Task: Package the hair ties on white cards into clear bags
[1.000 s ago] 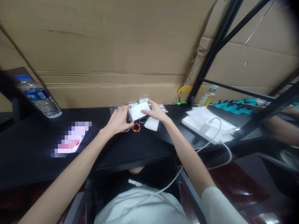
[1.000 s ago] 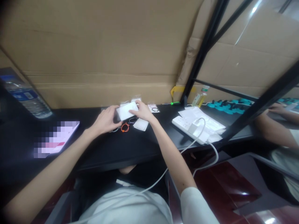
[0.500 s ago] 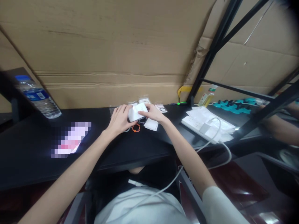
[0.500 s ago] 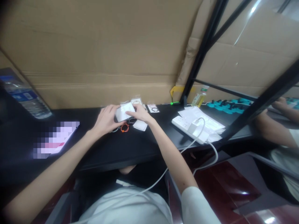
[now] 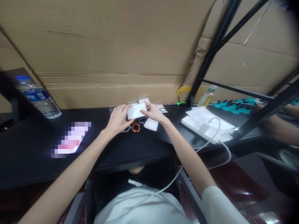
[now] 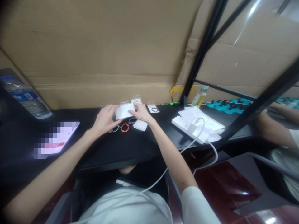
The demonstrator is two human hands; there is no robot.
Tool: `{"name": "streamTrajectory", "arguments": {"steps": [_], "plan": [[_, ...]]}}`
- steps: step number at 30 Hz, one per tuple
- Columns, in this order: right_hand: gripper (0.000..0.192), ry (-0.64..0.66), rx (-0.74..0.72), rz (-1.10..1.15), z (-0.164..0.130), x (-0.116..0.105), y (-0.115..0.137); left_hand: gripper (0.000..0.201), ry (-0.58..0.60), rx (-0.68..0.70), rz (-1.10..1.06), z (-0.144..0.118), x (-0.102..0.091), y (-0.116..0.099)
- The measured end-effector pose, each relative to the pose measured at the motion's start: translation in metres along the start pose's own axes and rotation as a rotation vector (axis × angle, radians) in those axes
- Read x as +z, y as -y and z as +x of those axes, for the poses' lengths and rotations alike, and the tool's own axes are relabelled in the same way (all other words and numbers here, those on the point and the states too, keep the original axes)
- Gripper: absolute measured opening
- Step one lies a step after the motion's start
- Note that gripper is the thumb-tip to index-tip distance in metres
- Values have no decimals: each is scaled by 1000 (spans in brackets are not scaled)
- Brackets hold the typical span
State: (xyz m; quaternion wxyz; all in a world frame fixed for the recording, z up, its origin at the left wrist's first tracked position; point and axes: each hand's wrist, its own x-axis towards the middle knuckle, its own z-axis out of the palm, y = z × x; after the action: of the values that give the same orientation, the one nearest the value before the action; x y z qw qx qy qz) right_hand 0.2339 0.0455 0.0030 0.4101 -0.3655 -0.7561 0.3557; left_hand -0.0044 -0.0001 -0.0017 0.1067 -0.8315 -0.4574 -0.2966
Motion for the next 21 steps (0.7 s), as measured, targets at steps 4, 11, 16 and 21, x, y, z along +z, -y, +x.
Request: {"name": "streamTrajectory", "arguments": {"steps": [4,11,16,21], "plan": [[25,-26,-43,-26,1,3,-2,60,-5,3,-4,0,0,0],[45,-59,-85,-90,5,7,-14,62,-12,44,11,0,0,-1],[52,-61,-78,-86,5,8,-17,60,-6,40,9,0,1,-1],[52,-135,-88,-184,2,12,-14,60,-3,52,16,0,1,-1]]}}
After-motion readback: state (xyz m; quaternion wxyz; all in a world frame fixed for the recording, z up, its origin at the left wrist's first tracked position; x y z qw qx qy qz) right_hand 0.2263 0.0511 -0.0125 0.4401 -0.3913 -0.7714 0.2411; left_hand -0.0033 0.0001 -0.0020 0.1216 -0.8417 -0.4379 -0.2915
